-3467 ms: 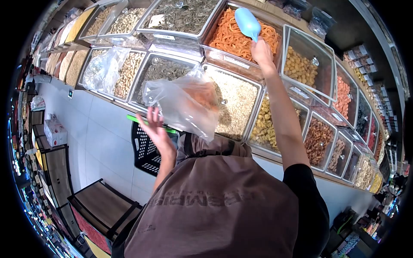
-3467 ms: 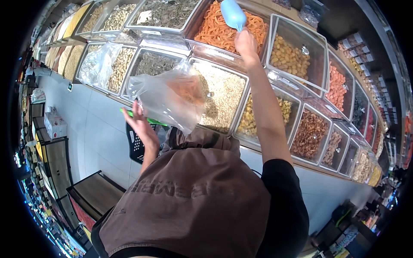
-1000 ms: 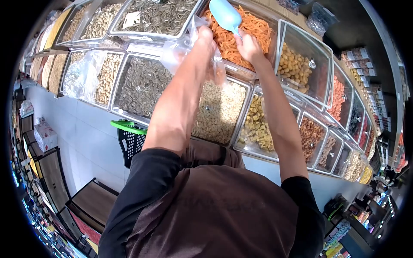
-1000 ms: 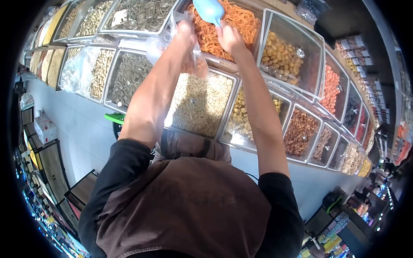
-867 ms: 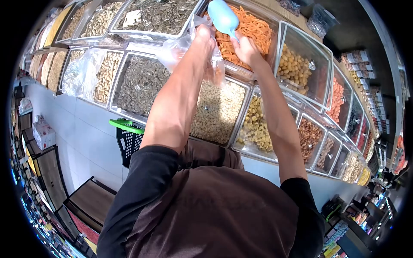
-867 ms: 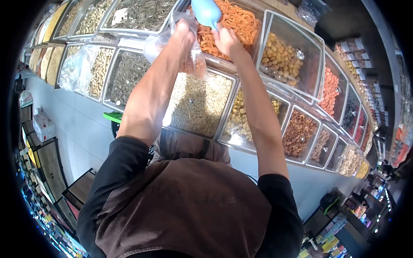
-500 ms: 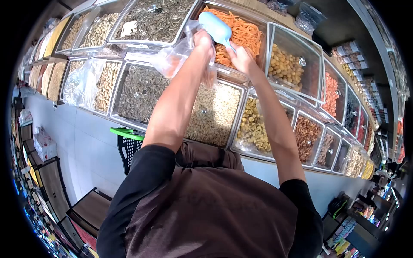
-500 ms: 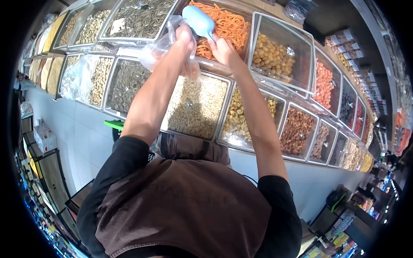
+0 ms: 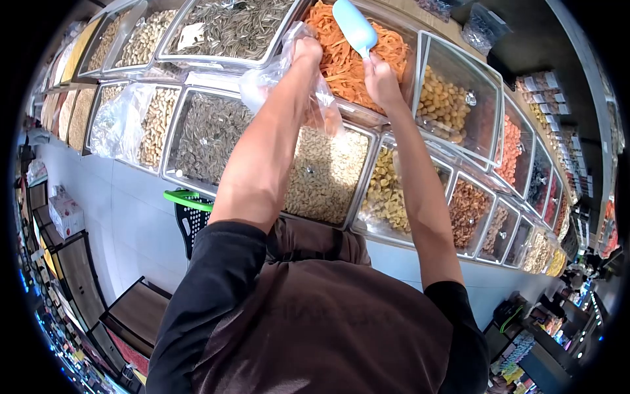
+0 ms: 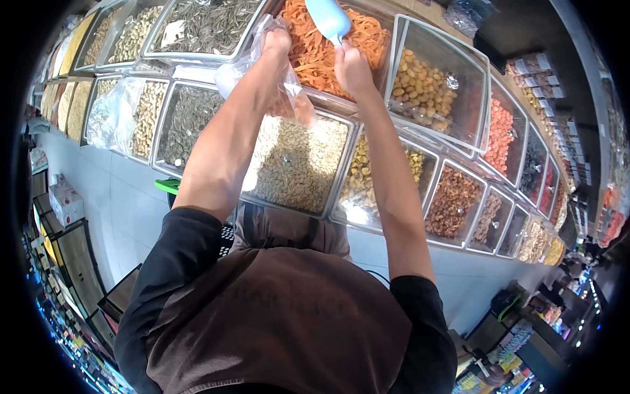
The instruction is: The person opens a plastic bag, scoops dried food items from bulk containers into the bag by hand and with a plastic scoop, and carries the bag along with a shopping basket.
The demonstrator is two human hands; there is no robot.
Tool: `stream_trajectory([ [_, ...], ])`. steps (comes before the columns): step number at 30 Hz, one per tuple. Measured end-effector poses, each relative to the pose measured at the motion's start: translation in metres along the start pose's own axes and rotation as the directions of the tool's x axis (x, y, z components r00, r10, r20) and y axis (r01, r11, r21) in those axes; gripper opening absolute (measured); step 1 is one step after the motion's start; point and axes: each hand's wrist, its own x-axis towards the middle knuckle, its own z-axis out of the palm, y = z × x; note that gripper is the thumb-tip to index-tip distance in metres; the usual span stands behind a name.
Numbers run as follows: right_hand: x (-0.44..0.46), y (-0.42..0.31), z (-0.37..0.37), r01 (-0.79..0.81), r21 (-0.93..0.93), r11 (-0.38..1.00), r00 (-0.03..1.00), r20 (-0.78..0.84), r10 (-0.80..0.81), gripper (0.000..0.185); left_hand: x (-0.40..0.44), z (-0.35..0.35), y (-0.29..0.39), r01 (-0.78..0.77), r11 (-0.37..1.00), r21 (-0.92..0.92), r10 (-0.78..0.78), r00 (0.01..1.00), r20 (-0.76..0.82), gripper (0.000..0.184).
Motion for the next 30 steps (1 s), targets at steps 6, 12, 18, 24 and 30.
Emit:
stream_trajectory([
  [6, -0.001, -0.024, -0.005, -0.122, 0.079, 0.989, 0.975, 0.197, 0.105, 0.048, -0.008, -0.011, 0.020, 0.137, 0.971, -0.197, -0.139, 0.990, 0.001, 0.039],
  [12, 0.000, -0.007, 0.000, -0.109, 0.116, 0.987, 0.965, 0.250, 0.077, 0.049, 0.022, 0.001, -0.005, 0.248, 0.775, -0.581, 0.011, 0.914, 0.405, 0.027],
  [18, -0.014, -0.015, -0.027, -0.388, 0.544, 0.744, 0.872, 0.478, 0.105, 0.036, -0.030, -0.005, 0.027, 0.329, 0.649, -0.686, 0.019, 0.894, 0.447, 0.031],
  [24, -0.039, -0.044, -0.066, -0.447, 0.631, 0.634, 0.867, 0.479, 0.133, 0.032, -0.059, -0.007, 0.038, -0.151, 0.938, -0.312, 0.233, 0.942, 0.243, 0.038],
  [30, -0.061, -0.058, -0.077, -0.532, 0.739, 0.414, 0.833, 0.545, 0.098, 0.029, -0.105, -0.017, 0.055, -0.456, 0.888, 0.055, 0.453, 0.889, 0.064, 0.048],
])
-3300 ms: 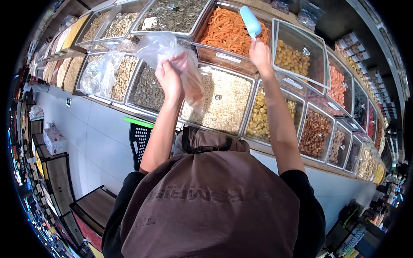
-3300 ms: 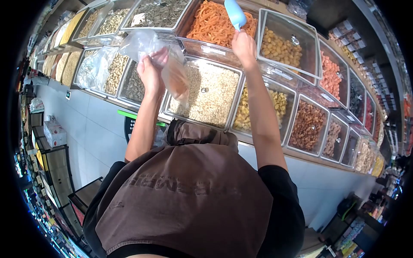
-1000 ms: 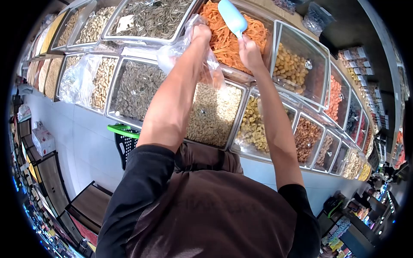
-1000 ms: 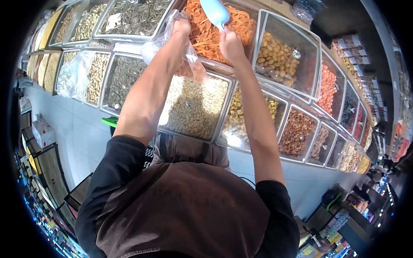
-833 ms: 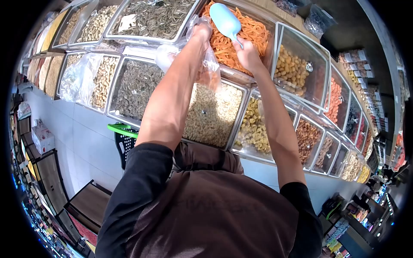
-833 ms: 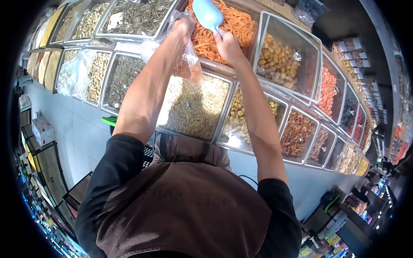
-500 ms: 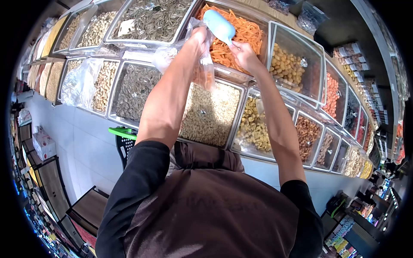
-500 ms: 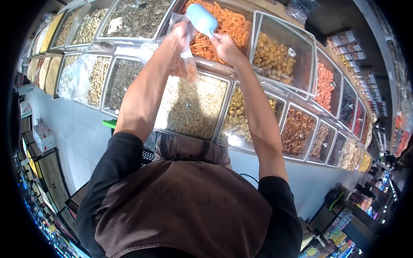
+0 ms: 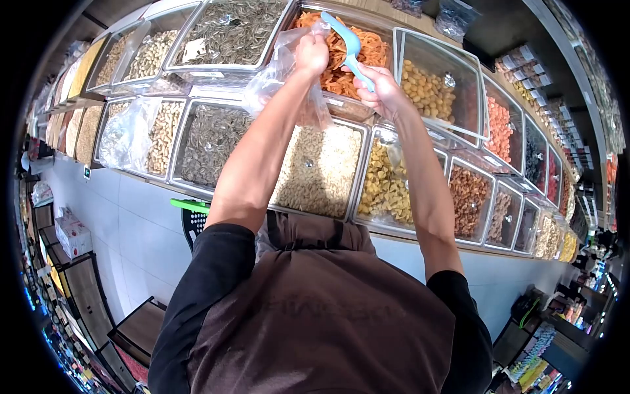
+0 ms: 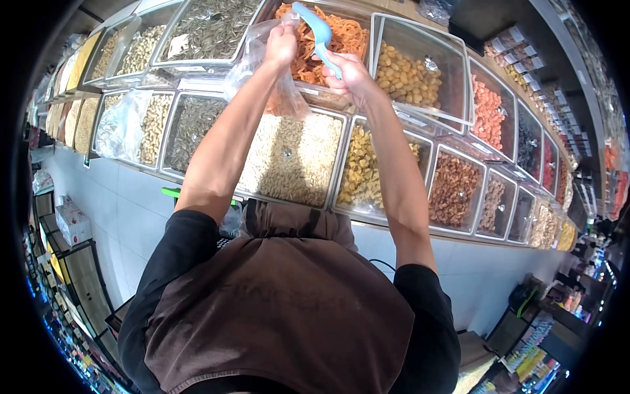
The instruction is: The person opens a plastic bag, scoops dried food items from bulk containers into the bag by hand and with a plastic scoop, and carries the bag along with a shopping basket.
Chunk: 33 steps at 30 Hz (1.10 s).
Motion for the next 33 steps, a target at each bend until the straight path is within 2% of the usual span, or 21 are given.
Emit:
stream_trajectory([
  [2, -0.001, 0.010, -0.003, -0.038, 0.149, 0.988, 0.996, 0.083, 0.026, 0.033, -0.017, -0.008, 0.022, -0.026, 0.982, 0.190, 0.024, 1.000, 0.011, 0.049],
  [3, -0.002, 0.017, -0.002, -0.033, 0.150, 0.988, 0.996, 0.084, 0.021, 0.033, -0.019, -0.008, 0.025, -0.050, 0.969, 0.242, 0.046, 0.999, 0.019, 0.049],
  [6, -0.001, 0.039, 0.000, -0.081, 0.513, 0.855, 0.986, 0.167, -0.007, 0.039, -0.022, -0.009, 0.028, -0.053, 0.975, 0.214, 0.062, 0.997, -0.034, 0.049],
  [10, -0.002, 0.046, -0.002, -0.077, 0.654, 0.753, 0.992, 0.124, -0.007, 0.039, -0.028, -0.018, 0.029, -0.173, 0.949, 0.263, 0.173, 0.985, 0.024, 0.044],
  [11, -0.004, 0.046, -0.002, -0.082, 0.698, 0.711, 0.993, 0.119, -0.002, 0.039, -0.034, -0.022, 0.028, -0.269, 0.947, 0.172, 0.266, 0.963, 0.045, 0.043],
  [12, -0.005, 0.045, -0.003, -0.078, 0.698, 0.712, 0.993, 0.118, -0.007, 0.039, -0.039, -0.026, 0.028, -0.361, 0.929, 0.078, 0.358, 0.932, 0.053, 0.042],
  [13, -0.007, 0.045, -0.005, -0.069, 0.702, 0.708, 0.993, 0.113, -0.015, 0.039, -0.044, -0.030, 0.027, -0.466, 0.880, 0.089, 0.471, 0.881, -0.046, 0.034],
  [14, -0.008, 0.045, -0.006, -0.062, 0.706, 0.705, 0.994, 0.109, -0.022, 0.039, -0.051, -0.036, 0.025, -0.469, 0.878, 0.090, 0.474, 0.879, -0.047, 0.034],
  [16, -0.009, 0.047, -0.011, -0.063, 0.713, 0.698, 0.990, 0.133, -0.047, 0.039, -0.077, -0.055, 0.024, -0.432, 0.901, -0.035, 0.431, 0.902, -0.028, 0.035],
  [18, -0.010, 0.052, -0.016, -0.074, 0.718, 0.692, 0.985, 0.161, -0.061, 0.040, -0.109, -0.066, 0.018, -0.570, 0.822, -0.022, 0.565, 0.818, -0.106, 0.039],
  [20, -0.014, 0.056, -0.020, -0.070, 0.733, 0.677, 0.982, 0.171, -0.083, 0.041, -0.151, -0.087, 0.021, -0.540, 0.834, -0.116, 0.539, 0.841, -0.037, 0.041],
  [23, -0.028, 0.055, -0.018, -0.057, 0.738, 0.672, 0.976, 0.183, -0.118, 0.047, -0.202, -0.114, 0.027, -0.602, 0.793, -0.088, 0.603, 0.798, -0.026, 0.041],
  [25, -0.029, 0.059, -0.020, -0.052, 0.740, 0.671, 0.963, 0.216, -0.163, 0.050, -0.229, -0.124, 0.014, -0.590, 0.799, -0.119, 0.600, 0.794, 0.094, 0.042],
  [26, -0.029, 0.060, -0.021, -0.055, 0.739, 0.672, 0.963, 0.217, -0.160, 0.050, -0.238, -0.124, 0.009, -0.588, 0.800, -0.119, 0.598, 0.796, 0.092, 0.042],
  [28, -0.026, 0.063, -0.020, -0.040, 0.750, 0.660, 0.979, 0.162, -0.124, 0.049, -0.255, -0.121, 0.003, -0.653, 0.756, -0.043, 0.640, 0.724, 0.257, 0.044],
  [29, -0.026, 0.064, -0.020, -0.044, 0.767, 0.641, 0.977, 0.167, -0.132, 0.049, -0.263, -0.122, 0.002, -0.651, 0.758, -0.036, 0.638, 0.729, 0.249, 0.044],
  [31, -0.028, 0.067, -0.015, -0.031, 0.774, 0.632, 0.969, 0.178, -0.170, 0.049, -0.277, -0.124, 0.004, -0.585, 0.811, 0.008, 0.519, 0.726, 0.452, 0.056],
  [33, -0.029, 0.070, -0.014, -0.004, 0.772, 0.636, 0.957, 0.187, -0.220, 0.049, -0.285, -0.131, 0.011, -0.544, 0.838, -0.041, 0.497, 0.731, 0.467, 0.060],
])
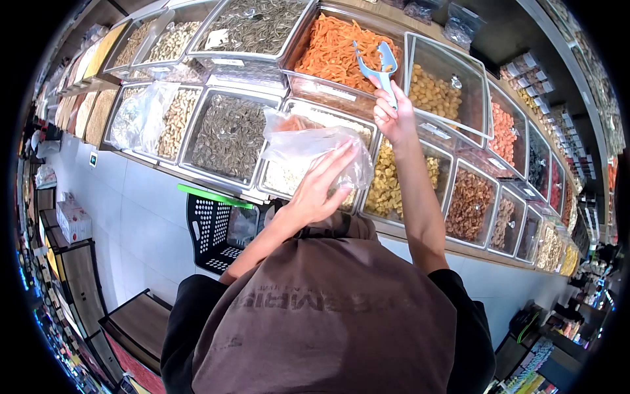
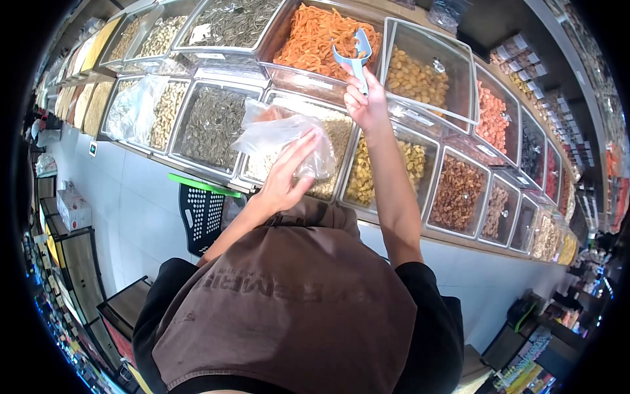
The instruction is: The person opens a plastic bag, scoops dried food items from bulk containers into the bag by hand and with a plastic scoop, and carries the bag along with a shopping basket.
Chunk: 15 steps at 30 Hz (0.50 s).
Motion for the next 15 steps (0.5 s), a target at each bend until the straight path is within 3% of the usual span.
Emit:
stream_trajectory([
  [1, -0.002, 0.000, -0.002, -0.003, 0.001, 1.000, 1.000, 0.000, 0.003, 0.049, -0.002, -0.003, 0.005, 0.016, 0.998, -0.067, -0.014, 1.000, 0.025, 0.064],
  [3, -0.007, 0.000, -0.004, -0.002, 0.026, 1.000, 0.999, 0.035, 0.001, 0.050, -0.007, -0.016, 0.013, -0.013, 1.000, 0.017, 0.012, 1.000, 0.028, 0.071],
  [5, -0.012, 0.000, -0.008, -0.003, 0.009, 1.000, 1.000, 0.031, 0.002, 0.051, -0.014, -0.030, 0.023, -0.171, 0.975, 0.143, 0.179, 0.983, -0.047, 0.067],
  [8, -0.016, -0.001, -0.010, -0.023, -0.032, 0.999, 0.999, 0.037, 0.024, 0.051, -0.010, -0.048, 0.030, -0.195, 0.920, 0.341, 0.315, 0.885, -0.344, 0.044],
  [10, -0.018, 0.000, -0.009, -0.010, -0.085, 0.996, 0.998, 0.055, 0.015, 0.051, -0.001, -0.065, 0.034, -0.003, 0.877, 0.480, 0.233, 0.877, -0.420, 0.041],
  [13, -0.017, 0.000, -0.007, -0.017, -0.075, 0.997, 1.000, 0.011, 0.018, 0.051, 0.009, -0.080, 0.030, 0.301, 0.779, 0.550, -0.034, 0.896, -0.443, 0.038],
  [15, -0.017, 0.001, -0.007, -0.007, -0.099, 0.995, 1.000, 0.018, 0.008, 0.052, 0.010, -0.083, 0.019, 0.354, 0.790, 0.501, -0.091, 0.875, -0.475, 0.040],
])
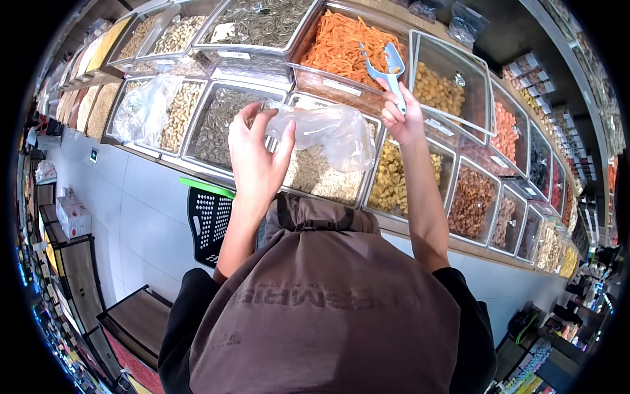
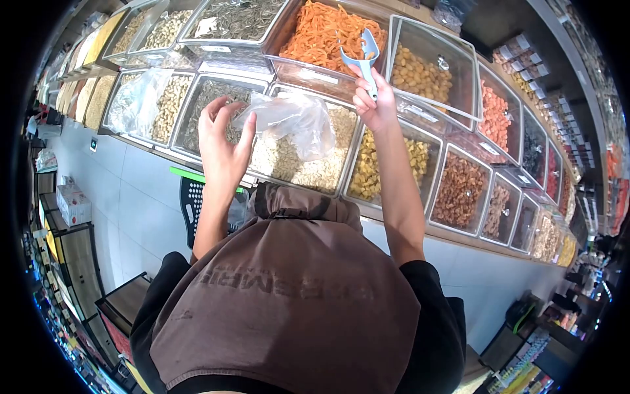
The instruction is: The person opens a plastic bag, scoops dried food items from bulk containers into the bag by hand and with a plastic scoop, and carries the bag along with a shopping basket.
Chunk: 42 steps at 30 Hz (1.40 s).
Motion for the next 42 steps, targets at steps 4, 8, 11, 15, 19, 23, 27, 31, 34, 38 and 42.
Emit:
stream_trajectory([
  [4, -0.005, 0.002, 0.002, 0.011, -0.021, 1.000, 1.000, -0.002, -0.012, 0.052, 0.000, 0.009, -0.007, 0.137, 0.990, 0.025, -0.139, 0.988, 0.062, 0.045],
  [8, -0.011, 0.001, 0.004, 0.049, -0.089, 0.995, 0.996, -0.074, -0.055, 0.051, -0.010, 0.020, -0.030, 0.310, 0.943, -0.120, -0.279, 0.934, 0.222, 0.052],
  [11, -0.018, -0.002, 0.001, 0.044, -0.051, 0.998, 0.997, -0.059, -0.047, 0.051, -0.010, 0.013, -0.049, 0.495, 0.675, -0.547, -0.249, 0.851, 0.462, 0.057],
  [15, -0.027, -0.001, 0.009, 0.038, -0.082, 0.996, 0.996, -0.071, -0.044, 0.050, 0.000, -0.019, -0.053, 0.590, 0.424, -0.687, -0.187, 0.799, 0.571, 0.065],
  [19, -0.031, -0.001, 0.015, 0.035, -0.087, 0.996, 0.998, -0.054, -0.039, 0.050, 0.001, -0.031, -0.063, 0.586, 0.535, -0.609, -0.127, 0.768, 0.628, 0.058],
  [23, -0.036, 0.000, 0.023, 0.040, -0.116, 0.992, 0.998, -0.034, -0.044, 0.050, 0.007, -0.036, -0.034, 0.224, 0.955, -0.192, -0.176, 0.955, 0.239, 0.027],
  [27, -0.036, 0.002, 0.026, 0.038, -0.145, 0.989, 0.993, -0.109, -0.054, 0.049, 0.007, -0.037, 0.000, -0.157, 0.973, -0.171, 0.190, 0.961, 0.200, 0.046],
  [31, -0.036, 0.005, 0.026, 0.033, -0.111, 0.993, 0.992, -0.114, -0.046, 0.049, 0.002, -0.011, 0.002, -0.217, 0.973, -0.081, 0.231, 0.929, 0.289, 0.037],
  [34, -0.041, 0.005, 0.030, 0.038, -0.107, 0.994, 0.995, -0.091, -0.047, 0.049, 0.001, -0.013, -0.009, -0.231, 0.958, -0.170, 0.279, 0.886, 0.369, 0.028],
  [38, -0.046, 0.002, 0.037, 0.044, -0.130, 0.990, 0.988, -0.142, -0.062, 0.049, -0.003, -0.039, -0.001, 0.051, 0.941, -0.333, 0.238, 0.602, 0.762, 0.010],
  [42, -0.043, 0.002, 0.038, 0.042, -0.100, 0.994, 0.988, -0.142, -0.057, 0.050, 0.000, -0.047, -0.002, -0.078, 0.939, -0.335, 0.296, 0.682, 0.669, 0.012],
])
